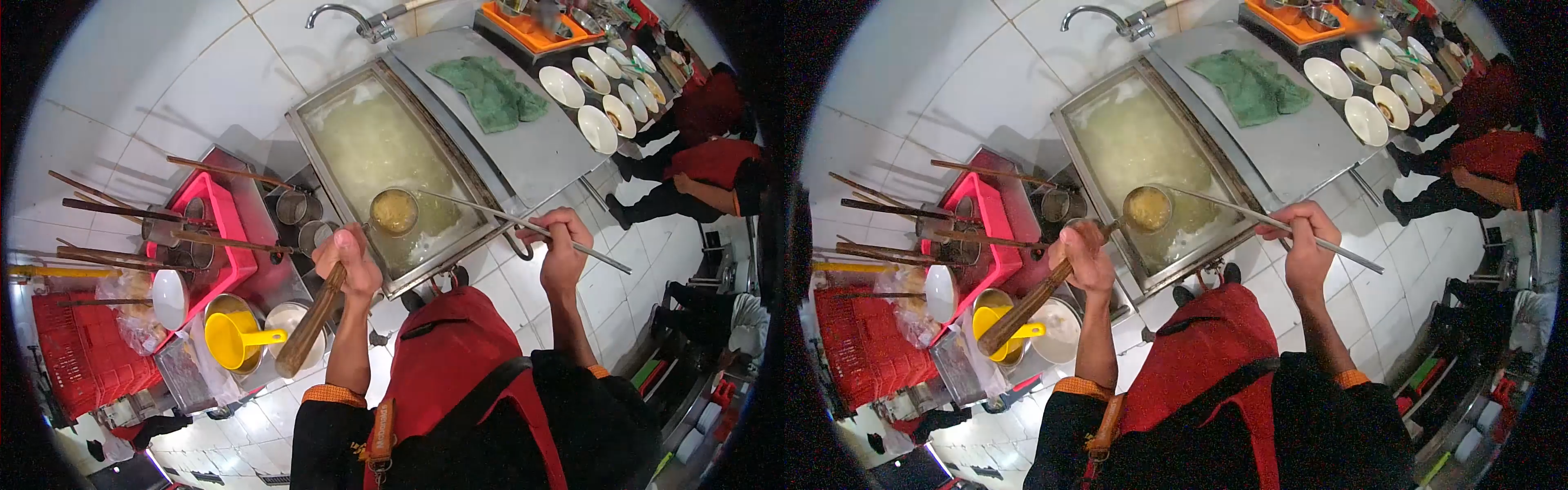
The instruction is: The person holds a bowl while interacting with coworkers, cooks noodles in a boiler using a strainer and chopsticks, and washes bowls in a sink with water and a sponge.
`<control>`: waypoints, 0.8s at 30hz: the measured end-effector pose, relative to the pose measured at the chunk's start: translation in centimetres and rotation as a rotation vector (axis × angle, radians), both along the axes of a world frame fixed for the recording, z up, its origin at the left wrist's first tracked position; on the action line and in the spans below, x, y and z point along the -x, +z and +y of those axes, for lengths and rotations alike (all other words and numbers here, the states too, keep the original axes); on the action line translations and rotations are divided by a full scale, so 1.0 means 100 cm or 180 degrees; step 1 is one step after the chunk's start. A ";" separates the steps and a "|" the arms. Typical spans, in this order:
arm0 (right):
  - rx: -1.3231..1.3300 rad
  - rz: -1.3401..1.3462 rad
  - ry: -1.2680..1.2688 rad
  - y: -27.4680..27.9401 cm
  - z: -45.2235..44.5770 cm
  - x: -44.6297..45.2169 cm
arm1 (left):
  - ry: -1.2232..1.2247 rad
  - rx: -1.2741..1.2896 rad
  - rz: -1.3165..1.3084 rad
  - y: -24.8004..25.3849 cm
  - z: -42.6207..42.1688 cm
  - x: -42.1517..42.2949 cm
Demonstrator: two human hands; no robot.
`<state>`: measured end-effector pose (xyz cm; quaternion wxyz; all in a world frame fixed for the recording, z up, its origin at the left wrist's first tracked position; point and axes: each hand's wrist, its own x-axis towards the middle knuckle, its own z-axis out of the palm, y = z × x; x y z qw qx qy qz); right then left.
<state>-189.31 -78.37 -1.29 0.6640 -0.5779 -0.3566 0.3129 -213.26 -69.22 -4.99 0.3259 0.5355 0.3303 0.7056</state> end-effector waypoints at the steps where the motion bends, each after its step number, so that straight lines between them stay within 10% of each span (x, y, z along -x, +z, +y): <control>1: -0.0051 0.0148 -0.0097 0.004 -0.001 0.002 | -0.0005 -0.0031 -0.0004 0.003 -0.002 0.001; 4: -0.0366 0.0086 -0.0218 0.006 -0.011 0.000 | 0.0801 -0.0268 0.2343 0.011 -0.032 0.025; 6: -0.0844 -0.0183 -0.0172 0.010 -0.018 -0.003 | -0.0213 -0.1312 0.0041 0.044 -0.043 -0.003; 8: -0.0596 -0.0378 -0.0280 0.003 -0.011 0.001 | 0.1267 -0.1136 0.1340 0.026 -0.026 -0.004; 12: -0.0507 -0.0429 -0.0001 -0.005 -0.010 0.017 | 0.0232 -0.0746 0.0801 0.011 0.020 0.003; 14: -0.0633 -0.0880 0.0007 -0.016 -0.014 0.016 | 0.1740 -0.0142 0.4609 0.028 -0.009 0.011; 17: -0.1108 -0.1592 -0.0028 -0.027 -0.007 0.015 | -0.0882 -0.1126 0.0098 -0.013 -0.003 0.020; 18: -0.0684 -0.1258 -0.0040 -0.048 -0.007 0.024 | -0.0389 -0.2227 0.0002 -0.039 0.025 0.030; 19: -0.1265 -0.2672 0.1038 -0.057 0.008 -0.001 | -0.0498 -0.2294 -0.0142 -0.044 0.022 0.019; 20: -0.1759 -0.2212 -0.0151 -0.026 0.004 0.031 | -0.0112 -0.2031 -0.0128 -0.044 0.015 0.013; 24: -0.1330 -0.1718 0.0067 -0.027 0.010 0.051 | 0.0397 -0.1417 -0.0068 -0.012 0.011 -0.003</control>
